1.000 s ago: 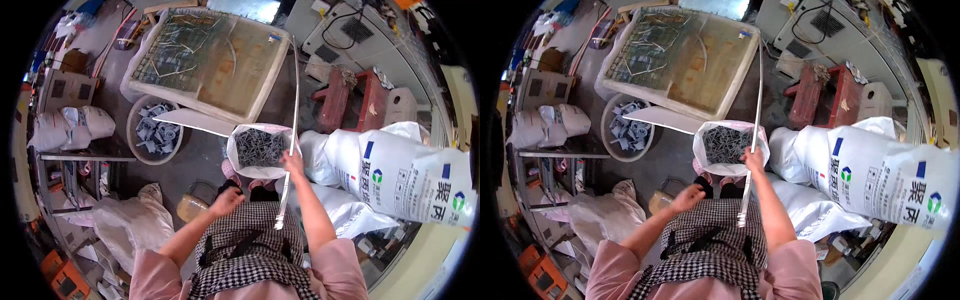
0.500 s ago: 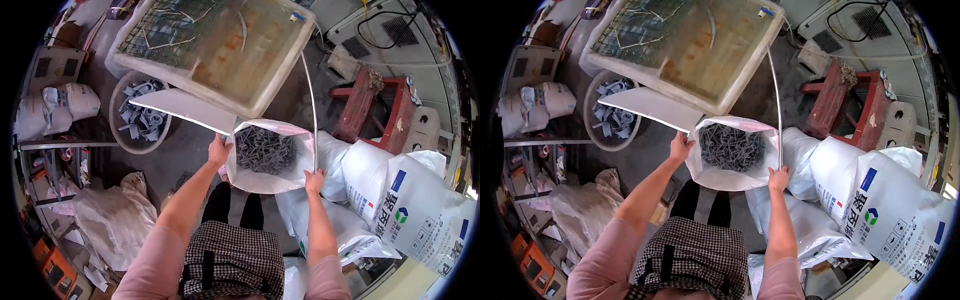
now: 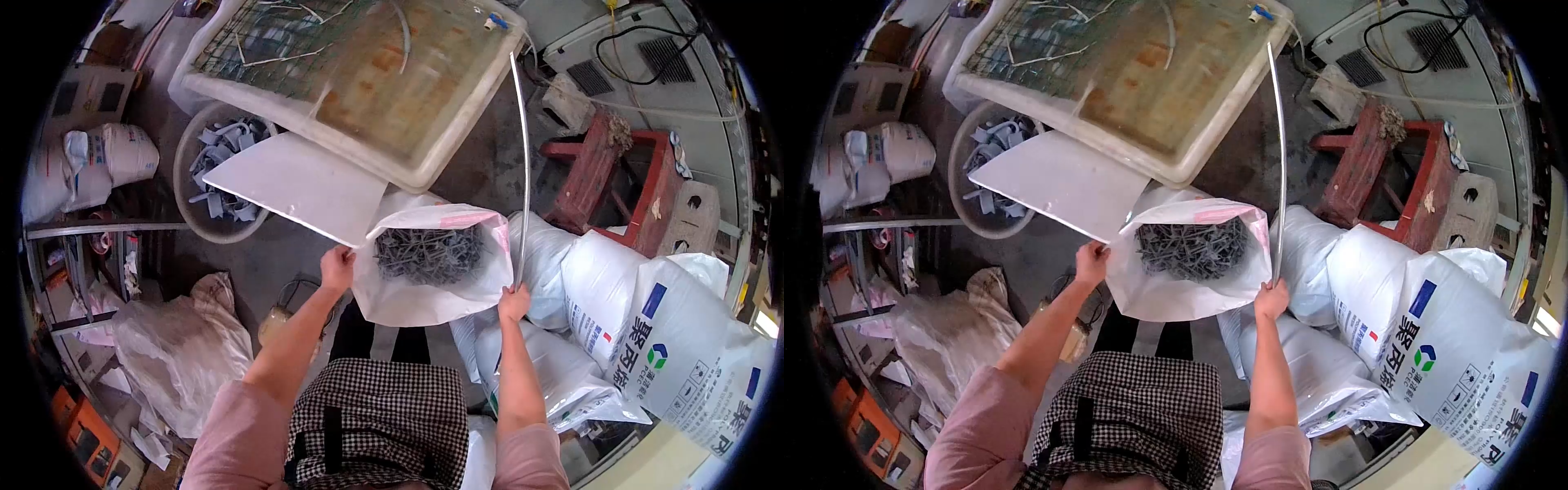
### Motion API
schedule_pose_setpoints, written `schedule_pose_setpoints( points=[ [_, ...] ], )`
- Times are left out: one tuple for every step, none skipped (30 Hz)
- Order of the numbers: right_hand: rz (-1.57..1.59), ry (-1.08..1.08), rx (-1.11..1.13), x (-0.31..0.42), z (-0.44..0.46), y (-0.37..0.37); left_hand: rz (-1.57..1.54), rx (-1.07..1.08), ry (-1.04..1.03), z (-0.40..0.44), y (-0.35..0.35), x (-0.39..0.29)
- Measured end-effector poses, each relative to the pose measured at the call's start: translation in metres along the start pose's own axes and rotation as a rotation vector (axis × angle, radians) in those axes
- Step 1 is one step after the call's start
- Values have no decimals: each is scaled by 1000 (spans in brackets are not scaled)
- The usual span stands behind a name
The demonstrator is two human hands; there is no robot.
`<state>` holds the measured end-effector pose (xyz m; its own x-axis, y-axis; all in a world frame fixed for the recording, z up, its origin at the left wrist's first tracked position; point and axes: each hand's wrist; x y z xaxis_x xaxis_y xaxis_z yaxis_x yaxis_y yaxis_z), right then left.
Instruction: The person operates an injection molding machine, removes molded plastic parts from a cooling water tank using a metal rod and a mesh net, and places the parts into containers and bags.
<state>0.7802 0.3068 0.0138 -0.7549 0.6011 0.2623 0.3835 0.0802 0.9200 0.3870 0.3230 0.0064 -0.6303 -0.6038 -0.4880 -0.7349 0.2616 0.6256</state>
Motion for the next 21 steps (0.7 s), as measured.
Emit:
schedule_pose_setpoints(
  points=[
    [54, 11, -20, 1, 0, 0, -211, -50, -31, 10, -13, 35],
    [53, 12, -20, 4, -1, 0, -213, -51, -30, 11, -9, 40],
    [93, 17, -44, 8, -1, -1, -281, -106, -70, 12, -7, 43],
    [133, 26, -68, 13, 1, -1, -351, -165, -110, 14, -4, 44],
    [135, 32, -69, 24, 4, 0, -307, -161, -67, 6, 12, 19],
    [146, 52, -77, 34, 8, 0, -309, -165, -68, 5, 17, 10],
    [158, 70, -86, 45, 12, 2, -236, -163, -133, 6, 20, 5],
    [160, 72, -87, 56, 18, 4, -161, -161, -196, 7, 24, -2],
    [106, 111, -106, 67, 23, 7, -145, -159, -169, 6, 26, -8],
    [51, 149, -123, 76, 29, 7, -145, -160, -166, 6, 23, -2],
    [42, 165, -117, 78, 36, 6, -202, -146, -166, 4, 17, 6],
    [42, 166, -113, 80, 44, 4, -257, -132, -165, 1, 12, 14],
    [36, 187, -99, 77, 51, -1, -256, -131, -159, -8, 15, 12],
    [30, 210, -84, 77, 53, -2, -218, -95, -110, -23, 23, 2],
    [28, 212, -81, 78, 56, -3, -183, -61, -66, -31, 29, -6],
    [30, 231, -69, 82, 60, -3, -183, -64, -67, -33, 30, -8],
    [28, 248, -53, 85, 61, -1, -175, -50, -17, -37, 30, -9],
    [26, 254, -49, 86, 65, -1, -169, -39, 35, -38, 30, -10],
    [87, 203, -13, 87, 73, -1, -173, -46, 40, -33, 30, -11],
    [148, 150, 27, 88, 77, -3, -131, -11, 33, -28, 33, -11],
    [149, 155, 36, 89, 78, -7, -88, 26, 28, -23, 37, -10]
  ],
)
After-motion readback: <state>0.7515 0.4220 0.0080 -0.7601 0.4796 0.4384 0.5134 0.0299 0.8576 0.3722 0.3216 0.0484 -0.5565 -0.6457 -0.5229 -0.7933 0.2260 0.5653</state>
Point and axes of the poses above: each hand's wrist, its own z-axis towards the middle knuckle, its own y-axis out of the back of the hand, x = y × z, and after that the axes turned 4 degrees about z, right-handed
